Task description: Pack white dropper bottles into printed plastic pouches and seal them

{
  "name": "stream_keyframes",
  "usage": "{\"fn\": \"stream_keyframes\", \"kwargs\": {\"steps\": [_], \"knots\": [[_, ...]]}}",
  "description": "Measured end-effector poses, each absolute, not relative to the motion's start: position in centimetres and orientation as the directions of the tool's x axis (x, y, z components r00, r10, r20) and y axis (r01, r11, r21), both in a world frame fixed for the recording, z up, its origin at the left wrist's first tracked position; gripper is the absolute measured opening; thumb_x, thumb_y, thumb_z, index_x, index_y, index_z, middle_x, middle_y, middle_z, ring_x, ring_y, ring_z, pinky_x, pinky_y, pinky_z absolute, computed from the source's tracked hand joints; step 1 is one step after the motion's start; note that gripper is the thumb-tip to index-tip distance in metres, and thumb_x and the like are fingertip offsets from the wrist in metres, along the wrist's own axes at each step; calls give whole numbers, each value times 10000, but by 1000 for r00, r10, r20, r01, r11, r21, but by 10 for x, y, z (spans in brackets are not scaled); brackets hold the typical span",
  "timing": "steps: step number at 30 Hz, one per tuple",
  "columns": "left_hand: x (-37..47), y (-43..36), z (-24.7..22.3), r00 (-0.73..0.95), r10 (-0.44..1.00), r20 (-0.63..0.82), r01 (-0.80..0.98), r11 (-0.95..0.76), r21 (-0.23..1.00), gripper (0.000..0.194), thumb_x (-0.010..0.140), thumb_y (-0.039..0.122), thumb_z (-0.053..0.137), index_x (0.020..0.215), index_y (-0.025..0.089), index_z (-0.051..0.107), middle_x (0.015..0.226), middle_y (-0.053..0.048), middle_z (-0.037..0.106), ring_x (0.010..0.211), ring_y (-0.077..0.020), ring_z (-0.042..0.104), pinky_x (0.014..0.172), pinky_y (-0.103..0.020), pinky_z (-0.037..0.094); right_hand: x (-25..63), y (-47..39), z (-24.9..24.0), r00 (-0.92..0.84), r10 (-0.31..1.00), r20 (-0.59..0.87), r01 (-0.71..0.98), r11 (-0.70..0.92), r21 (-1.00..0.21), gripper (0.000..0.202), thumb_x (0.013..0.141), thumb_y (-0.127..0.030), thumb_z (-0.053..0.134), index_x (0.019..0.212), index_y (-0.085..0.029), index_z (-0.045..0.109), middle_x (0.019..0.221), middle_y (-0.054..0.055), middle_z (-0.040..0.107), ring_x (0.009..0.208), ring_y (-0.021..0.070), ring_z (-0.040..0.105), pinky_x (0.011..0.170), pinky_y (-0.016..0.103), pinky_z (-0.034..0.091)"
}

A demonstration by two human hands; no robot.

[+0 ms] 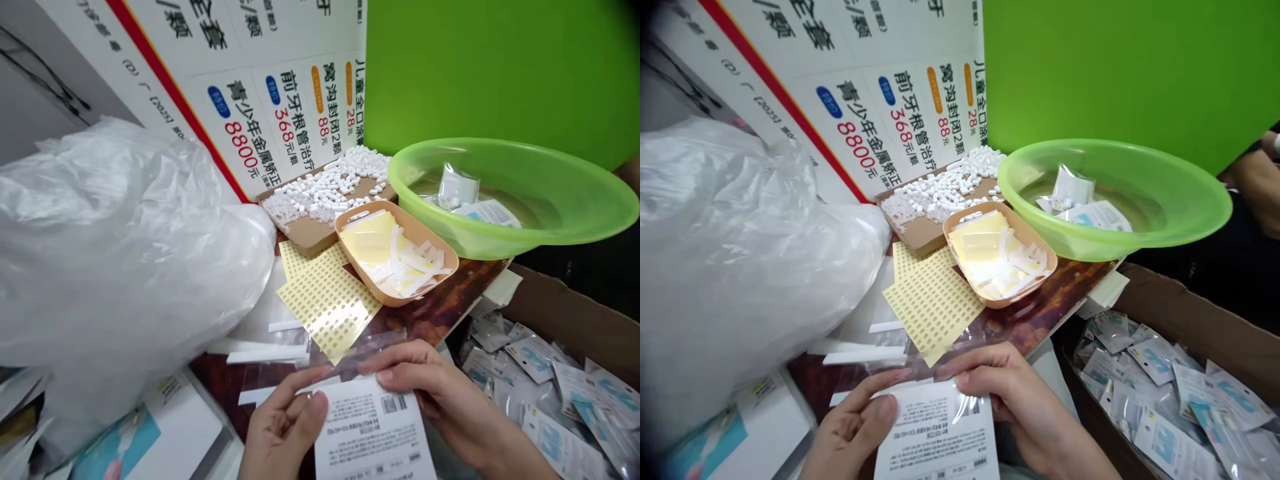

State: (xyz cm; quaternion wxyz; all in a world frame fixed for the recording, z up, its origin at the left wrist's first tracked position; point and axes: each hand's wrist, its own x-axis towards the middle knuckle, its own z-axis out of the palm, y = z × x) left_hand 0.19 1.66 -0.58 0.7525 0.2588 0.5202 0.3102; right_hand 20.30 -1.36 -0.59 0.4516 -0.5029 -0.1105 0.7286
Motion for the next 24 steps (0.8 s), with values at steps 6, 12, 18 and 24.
{"fn": "stream_keyframes", "kwargs": {"steps": [6,12,18,24], "knots": [[-1,8,-2,405,640,-653,-170,754,634,357,755,372,784,1064,201,733,879,-86,777,846,-241,704,754,-326,540,215,-19,-8,-248,775,-581,-450,-624,-639,250,644,-329,846,855,-200,808,783,43,775,668,103,647,603,168,459],[-6,5,-4,256,722,-643,-79,679,730,212,784,364,743,925,209,769,727,-36,752,663,-158,647,601,-217,489,204,-18,-12,-156,778,-609,-469,-601,-647,169,622,-240,811,789,-210,813,812,49,782,720,123,662,643,175,478],[-10,-2,-15,245,770,-589,-101,625,774,186,799,387,714,870,227,777,693,-35,736,604,-166,632,572,-244,502,204,-28,-26,-148,781,-607,-461,-597,-657,149,655,-315,812,773,-225,812,624,12,648,479,50,374,431,195,206],[-18,-5,-23,225,871,-436,13,444,896,154,865,326,646,776,275,761,791,-6,715,707,-162,639,636,-234,490,204,-34,-32,-155,845,-512,-587,-496,-640,115,705,-211,732,593,-238,743,612,-34,434,508,70,300,482,248,182]]}}
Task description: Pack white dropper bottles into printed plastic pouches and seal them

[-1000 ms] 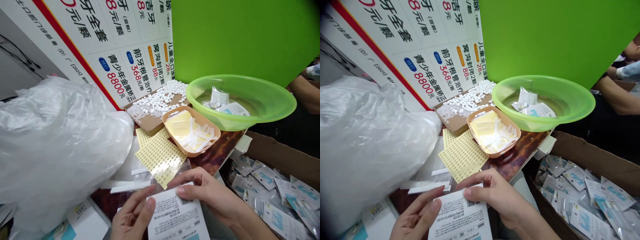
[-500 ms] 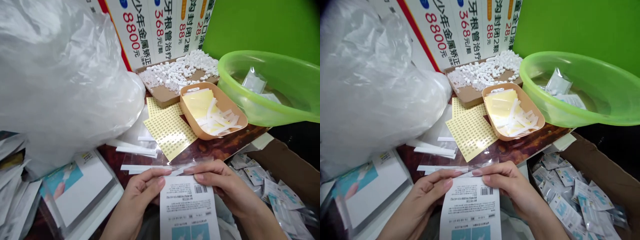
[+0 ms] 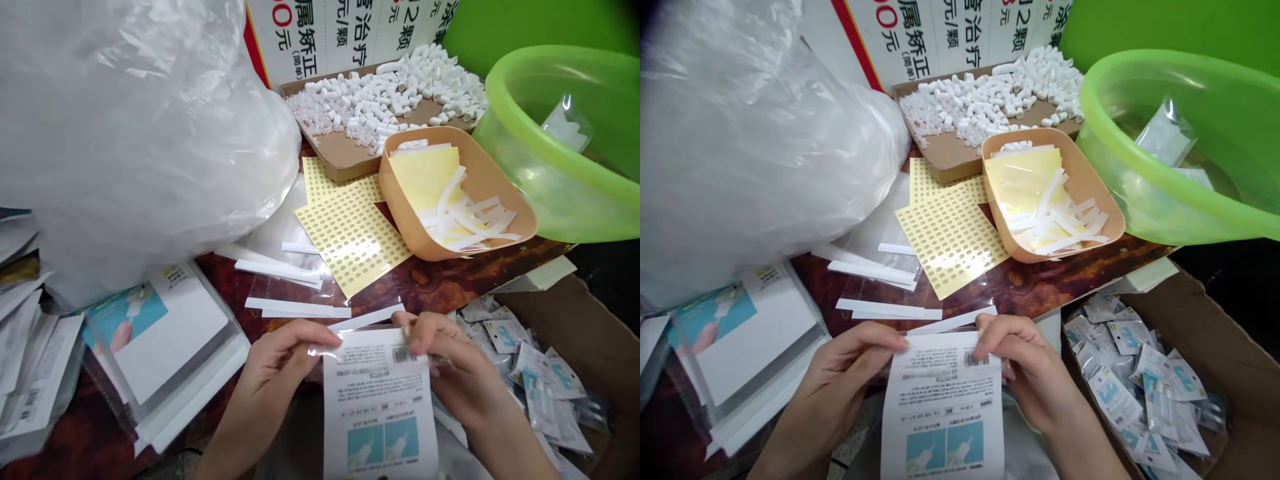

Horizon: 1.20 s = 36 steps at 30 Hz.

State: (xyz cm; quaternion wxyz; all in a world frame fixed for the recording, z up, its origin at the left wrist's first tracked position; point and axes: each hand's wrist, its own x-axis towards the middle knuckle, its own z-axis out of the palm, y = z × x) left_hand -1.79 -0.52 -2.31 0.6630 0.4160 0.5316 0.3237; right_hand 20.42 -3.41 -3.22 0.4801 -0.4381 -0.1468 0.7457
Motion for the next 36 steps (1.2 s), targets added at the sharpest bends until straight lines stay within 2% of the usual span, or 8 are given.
{"fn": "stream_keyframes", "kwargs": {"steps": [5,12,15,22,25,27,31,36], "knots": [[-23,-5,-24,285,905,-315,130,289,949,272,913,281,563,713,274,748,665,0,654,627,-149,583,588,-236,425,202,-37,-36,-199,845,-497,-665,-489,-565,206,709,-141,674,523,-229,684,672,-27,417,551,86,311,514,254,209],[-24,-6,-27,280,904,-323,126,299,946,306,923,249,515,711,282,733,686,-2,650,643,-158,581,595,-242,431,202,-35,-38,-229,844,-484,-673,-497,-548,280,782,-143,634,509,-207,629,584,-24,333,559,113,316,519,258,193],[-22,-5,-21,270,905,-328,163,293,942,312,907,242,518,691,280,739,659,-5,643,624,-158,575,593,-243,432,200,-34,-36,-235,847,-477,-692,-490,-531,272,769,-159,651,507,-206,602,551,-28,327,546,117,315,514,258,193],[-22,-7,-20,256,905,-339,93,326,941,301,883,235,515,672,256,728,649,-19,642,616,-172,575,583,-259,434,198,-34,-38,-240,846,-477,-689,-495,-530,281,759,-150,628,497,-198,538,499,-43,329,500,103,285,490,251,183],[-18,-10,-19,267,890,-368,-37,391,919,254,843,347,550,684,224,705,642,-34,639,631,-196,588,602,-283,452,197,-33,-38,-249,840,-483,-688,-504,-522,244,725,-132,611,504,-193,527,492,-46,337,487,95,264,474,247,158],[-11,-11,-16,238,875,-422,-61,447,892,240,787,412,634,649,215,642,598,-22,606,582,-185,561,546,-273,441,197,-33,-37,-248,840,-482,-685,-504,-526,240,720,-127,607,504,-190,524,483,-50,330,482,91,267,466,240,151],[6,-15,-6,114,862,-494,41,493,869,333,697,291,784,606,223,471,553,38,513,521,-126,479,469,-211,380,197,-33,-36,-243,845,-477,-689,-497,-528,273,742,-126,605,493,-184,508,489,-50,339,470,84,259,450,234,135],[15,-20,-1,109,833,-543,-93,552,828,362,709,265,782,657,227,426,617,47,521,572,-118,498,497,-195,406,195,-34,-39,-246,846,-472,-708,-490,-509,251,701,-130,604,492,-188,478,515,-46,357,460,79,230,438,225,149]]}}
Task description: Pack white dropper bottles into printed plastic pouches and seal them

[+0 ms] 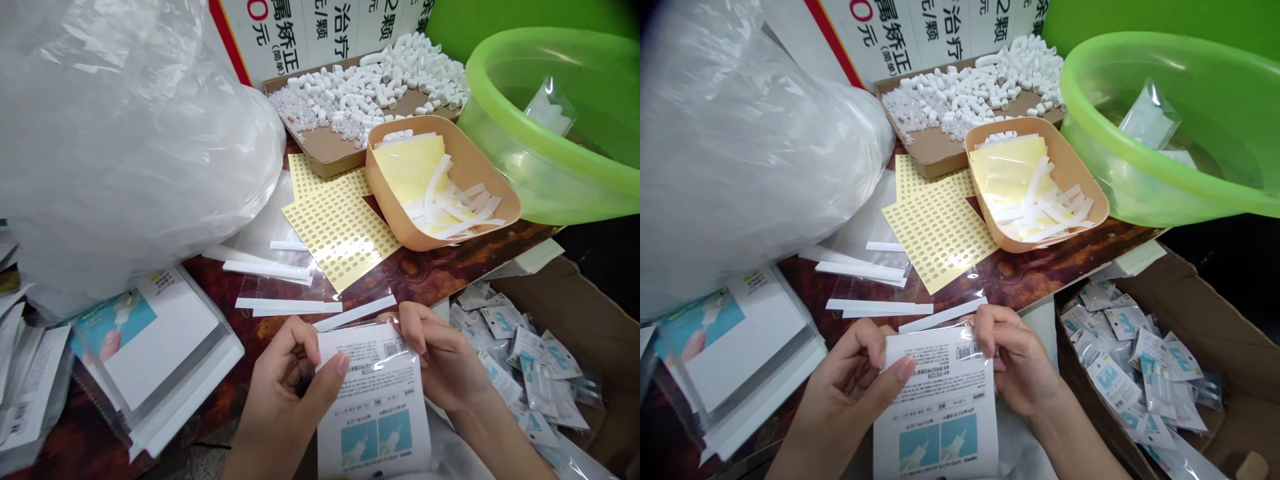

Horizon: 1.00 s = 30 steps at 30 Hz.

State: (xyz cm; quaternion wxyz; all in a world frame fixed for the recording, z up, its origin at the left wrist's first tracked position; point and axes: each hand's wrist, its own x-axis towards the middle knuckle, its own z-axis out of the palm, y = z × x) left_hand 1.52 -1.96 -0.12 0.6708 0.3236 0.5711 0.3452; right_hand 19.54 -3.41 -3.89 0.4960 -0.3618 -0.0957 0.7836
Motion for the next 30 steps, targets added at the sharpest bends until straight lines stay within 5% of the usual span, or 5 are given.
{"fn": "stream_keyframes", "kwargs": {"steps": [6,9,14,18,30], "knots": [[15,-22,-5,192,831,-521,-214,554,805,350,768,250,743,744,247,393,725,60,473,620,-117,502,532,-213,430,194,-34,-37,-247,844,-476,-725,-487,-487,218,717,-189,619,534,-190,502,519,-62,327,422,57,205,400,195,166],[13,-23,-7,122,869,-479,-201,494,846,313,803,220,705,763,255,397,726,71,448,607,-106,470,534,-201,430,196,-32,-28,-155,874,-461,-752,-407,-518,140,787,-341,562,840,-243,645,622,-51,427,407,73,311,370,207,248],[13,-22,-8,10,962,-272,-85,272,959,283,816,184,691,767,262,424,723,67,461,626,-117,461,540,-191,453,180,-35,-9,194,923,-333,-442,-221,-869,667,636,-383,808,1222,-334,493,945,-15,526,793,147,536,647,244,471],[19,-22,-6,-28,989,-143,-72,140,987,282,810,140,683,762,264,435,685,68,464,615,-122,449,520,-180,446,159,-36,-1,310,897,-314,-250,-241,-938,1100,466,-268,943,1349,-402,301,1068,-13,512,889,163,569,728,264,492],[16,-19,-9,-138,981,-138,-175,113,978,331,770,147,735,777,263,426,710,65,505,637,-128,495,509,-182,517,177,-35,-11,289,873,-393,-455,-236,-859,231,905,-427,628,1088,-289,601,828,-22,686,676,87,598,627,184,485]]}}
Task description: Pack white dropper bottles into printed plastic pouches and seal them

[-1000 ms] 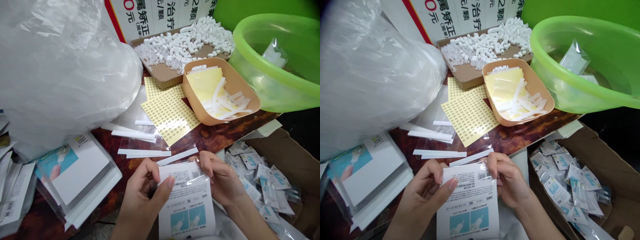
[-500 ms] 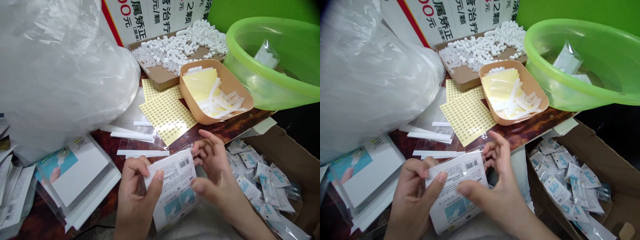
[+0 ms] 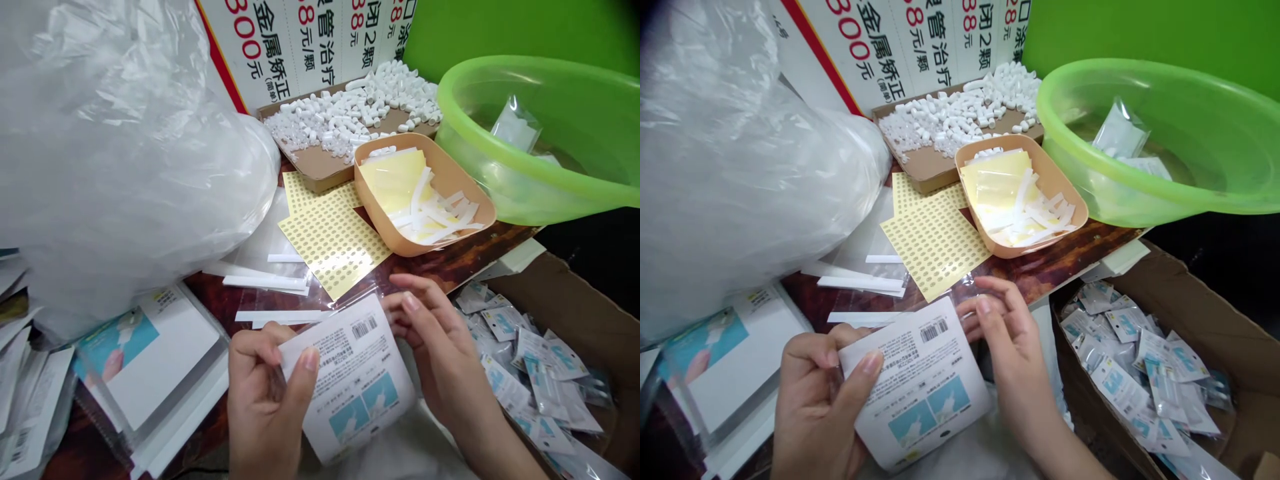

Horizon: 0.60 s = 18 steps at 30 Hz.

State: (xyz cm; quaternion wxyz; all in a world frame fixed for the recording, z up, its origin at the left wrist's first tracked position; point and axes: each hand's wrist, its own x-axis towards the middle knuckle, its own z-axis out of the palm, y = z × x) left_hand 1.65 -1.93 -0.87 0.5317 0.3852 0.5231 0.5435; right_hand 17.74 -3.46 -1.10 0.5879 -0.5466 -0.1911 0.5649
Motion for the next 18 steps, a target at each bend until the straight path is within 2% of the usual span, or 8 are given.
{"fn": "stream_keyframes", "kwargs": {"steps": [3,6,9,11,15,18], "knots": [[15,-15,-10,-154,979,-132,-219,97,971,338,762,138,744,782,259,429,718,67,542,648,-123,535,544,-191,537,189,-37,-9,122,895,-430,-395,-354,-848,179,842,-398,715,889,-227,694,804,-7,691,721,93,594,649,178,472],[13,-14,-13,-129,987,-94,-204,67,977,321,770,124,735,809,266,450,728,67,573,669,-124,558,583,-201,555,197,-36,-5,-24,855,-518,-418,-479,-772,193,780,-366,776,779,-196,685,749,-21,658,694,82,558,612,163,431],[7,-15,-16,-51,997,-64,-164,55,985,328,766,117,739,869,284,476,726,71,595,690,-121,589,639,-209,568,201,-32,-2,-28,832,-554,-465,-502,-729,247,730,-352,810,741,-177,635,690,-42,602,650,68,508,587,159,384],[3,-16,-16,55,991,-126,-112,131,985,337,751,152,762,903,288,493,713,70,602,659,-118,609,616,-199,559,204,-30,-1,-10,835,-551,-436,-499,-749,264,721,-349,811,734,-170,619,679,-43,584,647,71,492,588,167,370],[0,-11,-6,238,910,-340,55,337,940,328,753,285,762,1016,289,565,676,67,542,569,-105,572,538,-176,494,210,-29,2,86,891,-446,-229,-418,-879,227,781,-355,745,723,-179,614,687,-33,578,650,95,487,583,203,371],[4,1,4,430,795,-428,198,380,904,401,754,389,742,1116,276,613,748,22,571,680,-163,606,606,-240,505,212,-32,8,109,933,-343,19,-347,-938,160,840,-312,667,741,-190,636,704,-23,602,667,115,510,590,229,379]]}}
